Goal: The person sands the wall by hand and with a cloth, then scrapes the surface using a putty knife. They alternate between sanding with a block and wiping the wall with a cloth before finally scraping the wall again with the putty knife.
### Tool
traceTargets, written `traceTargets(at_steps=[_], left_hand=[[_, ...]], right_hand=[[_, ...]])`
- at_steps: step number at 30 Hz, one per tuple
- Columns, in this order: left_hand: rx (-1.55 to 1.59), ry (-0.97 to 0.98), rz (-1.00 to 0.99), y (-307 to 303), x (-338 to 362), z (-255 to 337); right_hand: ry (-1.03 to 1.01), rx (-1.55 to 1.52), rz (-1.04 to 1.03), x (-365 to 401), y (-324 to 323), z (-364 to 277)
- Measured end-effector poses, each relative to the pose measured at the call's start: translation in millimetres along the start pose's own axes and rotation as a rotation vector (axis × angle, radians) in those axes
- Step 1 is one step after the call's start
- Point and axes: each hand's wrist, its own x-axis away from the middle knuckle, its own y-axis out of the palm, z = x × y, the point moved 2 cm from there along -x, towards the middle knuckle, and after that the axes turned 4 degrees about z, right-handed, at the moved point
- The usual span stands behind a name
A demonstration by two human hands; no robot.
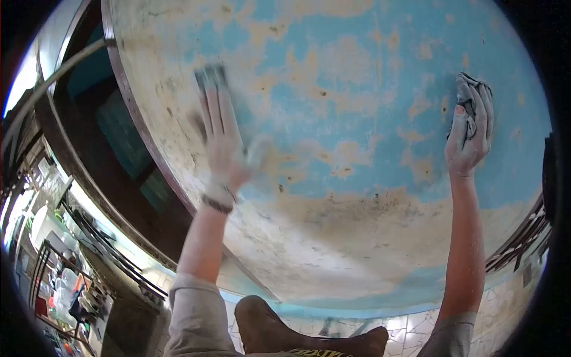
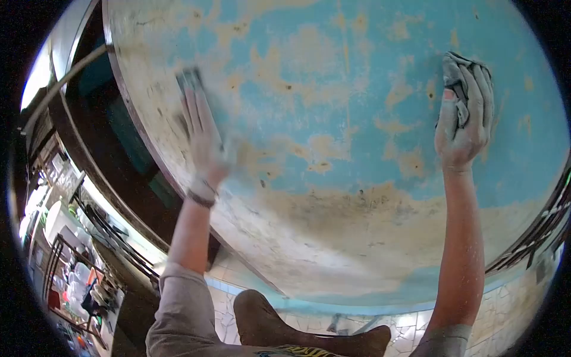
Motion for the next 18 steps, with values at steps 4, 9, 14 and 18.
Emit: traceTargets(at_steps=[4, 9, 14, 18], left_hand=[[0.155, -0.023, -0.037, 10, 11, 14], [0.192, -0.183, -0.248, 10, 93, 57], [-0.010, 0.036, 0.045, -6, -74, 22], [0.074, 0.016, 0.130, 0, -96, 32]], right_hand=[[-0.002, 0.019, -0.010, -5, -8, 2], [0.028, 0.021, 0.015, -6, -6, 4], [0.042, 0.040, 0.003, -3, -5, 2], [0.068, 0.045, -0.006, -2, -6, 2]])
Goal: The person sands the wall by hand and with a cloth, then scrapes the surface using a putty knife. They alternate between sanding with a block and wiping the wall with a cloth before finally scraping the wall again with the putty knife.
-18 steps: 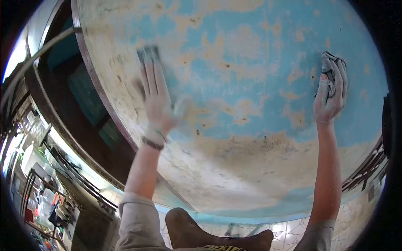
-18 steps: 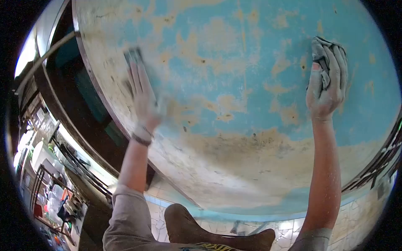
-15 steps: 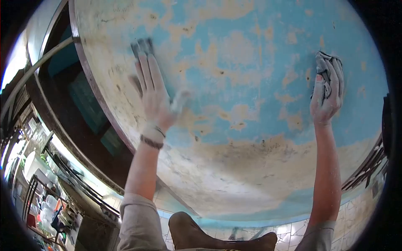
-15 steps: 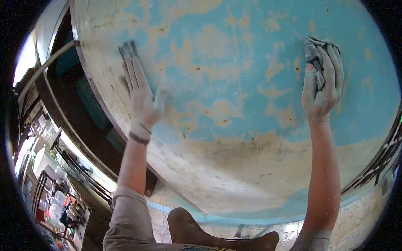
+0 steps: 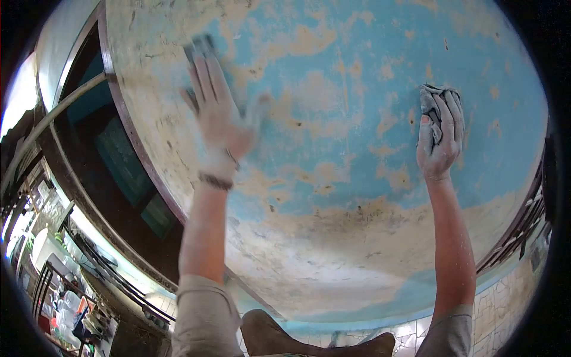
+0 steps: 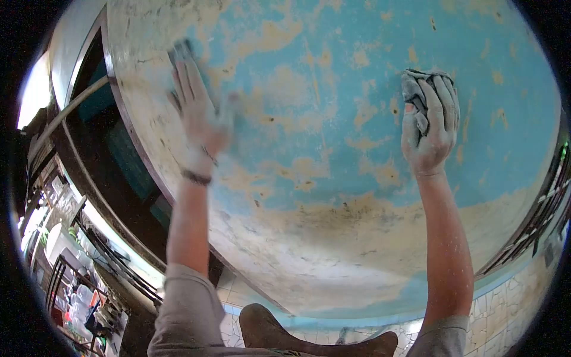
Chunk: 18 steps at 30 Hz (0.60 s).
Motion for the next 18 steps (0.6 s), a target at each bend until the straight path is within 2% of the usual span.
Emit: traceTargets(at_steps=[3, 6, 8, 10, 13, 16, 18], left_hand=[[0.040, -0.073, -0.151, -2, 113, 40], [-0.009, -0.067, -0.185, 4, 141, 46], [0.016, -0.071, -0.165, -7, 60, 48], [-0.124, 0.063, -0.040, 2, -15, 32], [-0.047, 0.045, 0.065, 13, -53, 28], [0.107, -0.026, -0.047, 1, 22, 64], [0.099, -0.004, -0.056, -1, 68, 77]], right_hand=[[0.005, 0.008, 0.001, 2, 1, 1], [0.010, 0.000, 0.002, 0, -1, -1], [0.003, -0.006, -0.015, -1, -2, -1], [0.003, -0.006, -0.019, 1, -2, -1], [0.009, 0.005, -0.012, 0, -1, 1], [0.012, -0.006, -0.012, -2, 0, -2], [0.000, -0.010, -0.011, -1, -1, 0]])
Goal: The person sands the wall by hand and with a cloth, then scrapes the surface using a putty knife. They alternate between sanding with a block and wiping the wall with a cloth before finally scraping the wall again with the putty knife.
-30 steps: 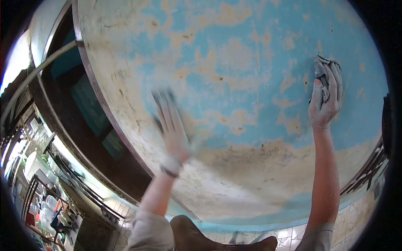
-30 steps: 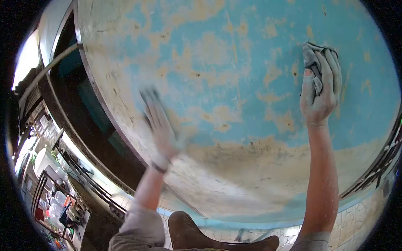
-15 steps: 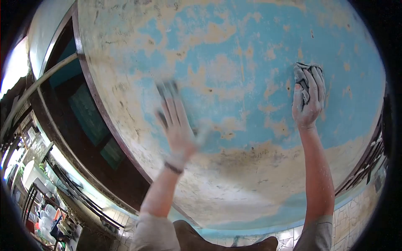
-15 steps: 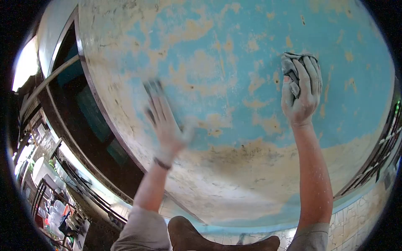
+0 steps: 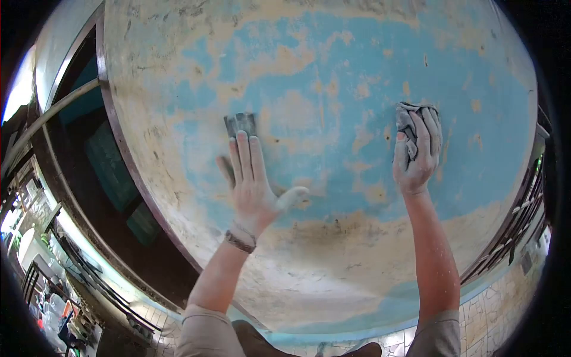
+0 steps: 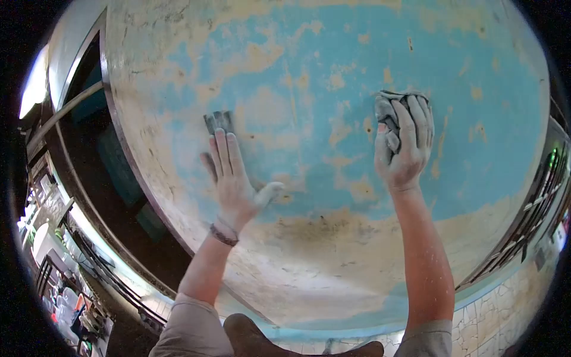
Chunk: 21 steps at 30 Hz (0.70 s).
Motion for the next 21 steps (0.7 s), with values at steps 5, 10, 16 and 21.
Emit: traceTargets(at_steps=[5, 10, 16, 21], left_hand=[[-0.147, 0.144, 0.071, -1, -100, -32], [-0.212, 0.162, 0.009, 0, -83, -57], [-0.143, 0.146, 0.157, 7, -113, -37], [-0.135, 0.188, 0.193, 9, -150, -41]], right_hand=[[0.015, -0.009, 0.006, 1, 2, -1], [0.035, 0.003, 0.003, 3, 1, 3], [0.043, 0.020, -0.012, 3, -1, 0], [0.035, -0.006, -0.009, 4, 0, 3]])
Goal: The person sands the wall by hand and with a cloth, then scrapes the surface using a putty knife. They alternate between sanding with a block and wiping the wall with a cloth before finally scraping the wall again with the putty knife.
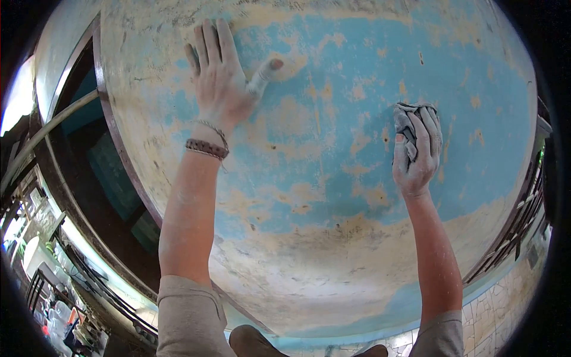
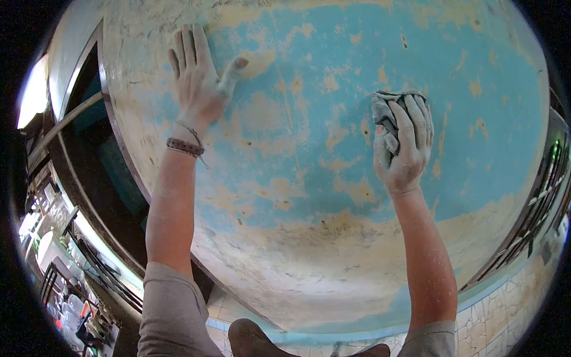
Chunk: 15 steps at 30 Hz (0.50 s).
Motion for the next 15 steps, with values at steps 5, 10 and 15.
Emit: traceTargets(at_steps=[5, 10, 15], left_hand=[[0.046, -0.019, -0.069, -10, 75, 49], [0.027, 0.003, -0.233, -24, 112, 79], [-0.027, 0.003, 0.012, 13, -34, 33]], right_hand=[[-0.002, -0.001, 0.003, 2, 1, 0], [0.000, 0.017, 0.014, 1, -1, 1], [-0.022, 0.003, 0.033, 1, 1, 3]])
